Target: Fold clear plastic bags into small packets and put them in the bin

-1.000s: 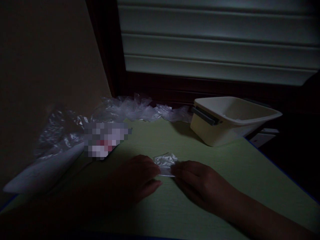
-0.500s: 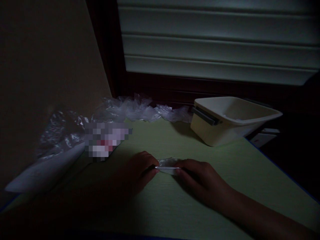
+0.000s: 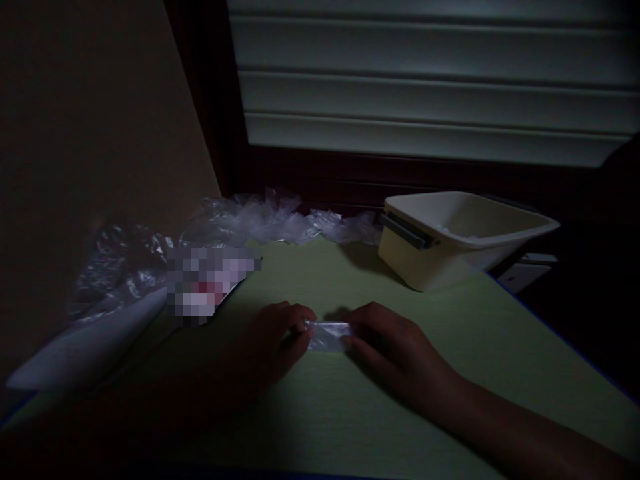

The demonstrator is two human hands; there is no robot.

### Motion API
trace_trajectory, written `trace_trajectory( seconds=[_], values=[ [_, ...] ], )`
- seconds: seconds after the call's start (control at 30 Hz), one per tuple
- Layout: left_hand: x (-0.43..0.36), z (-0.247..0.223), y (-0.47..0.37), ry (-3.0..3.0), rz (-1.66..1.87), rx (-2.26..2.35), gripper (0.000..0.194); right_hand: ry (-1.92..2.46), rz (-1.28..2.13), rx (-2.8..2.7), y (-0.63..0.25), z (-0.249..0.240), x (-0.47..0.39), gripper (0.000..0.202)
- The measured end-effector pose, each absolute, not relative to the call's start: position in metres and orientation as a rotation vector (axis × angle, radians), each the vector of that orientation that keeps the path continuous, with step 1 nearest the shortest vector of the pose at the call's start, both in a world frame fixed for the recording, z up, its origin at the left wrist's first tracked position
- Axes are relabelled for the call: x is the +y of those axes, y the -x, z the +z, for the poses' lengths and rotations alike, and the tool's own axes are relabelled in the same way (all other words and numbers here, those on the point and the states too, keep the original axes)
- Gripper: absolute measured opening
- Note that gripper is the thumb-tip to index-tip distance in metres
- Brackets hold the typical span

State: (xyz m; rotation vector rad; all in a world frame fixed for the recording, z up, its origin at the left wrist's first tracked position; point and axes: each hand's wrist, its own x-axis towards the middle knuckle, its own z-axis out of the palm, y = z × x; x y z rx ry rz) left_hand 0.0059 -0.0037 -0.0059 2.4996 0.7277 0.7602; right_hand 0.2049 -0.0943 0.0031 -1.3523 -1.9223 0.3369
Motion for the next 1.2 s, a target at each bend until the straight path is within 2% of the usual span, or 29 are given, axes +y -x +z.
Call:
trace_trajectory(
  seconds=[0.17, 0.33, 0.47, 0.57, 0.67, 0.87, 1.2],
  values=[
    [-0.004, -0.003, -0.005, -2.658, 0.729, 0.758, 0.017, 1.260, 0.088, -2.078, -0.206, 0.000, -0.096, 0.019],
    [-0.006, 0.001, -0.005, -2.857, 0.606, 0.765, 0.009, 1.124, -0.147, -2.250, -0.203, -0.003, -0.097, 0.025],
    [-0.006, 0.001, -0.004, -2.947, 0.662, 0.723, 0.013, 1.142, -0.045, -2.309, -0.199, 0.001, -0.097, 0.027],
    [-0.008, 0.001, -0.002, -3.009, 0.749, 0.428, 0.022, 1.183, 0.017, -2.361, -0.199, 0.003, -0.097, 0.029],
    [-0.012, 0.005, 0.000, -2.993, 0.628, 0.318, 0.026, 1.184, 0.030, -2.374, -0.199, 0.004, -0.098, 0.030],
    [-0.015, 0.009, 0.000, -2.893, 0.622, 0.365, 0.016, 1.192, 0.064, -2.342, -0.199, 0.002, -0.098, 0.032],
    [-0.007, 0.000, 0.002, -2.835, 0.681, 0.376, 0.014, 1.268, 0.056, -2.271, -0.208, -0.004, -0.091, 0.025]
  ],
)
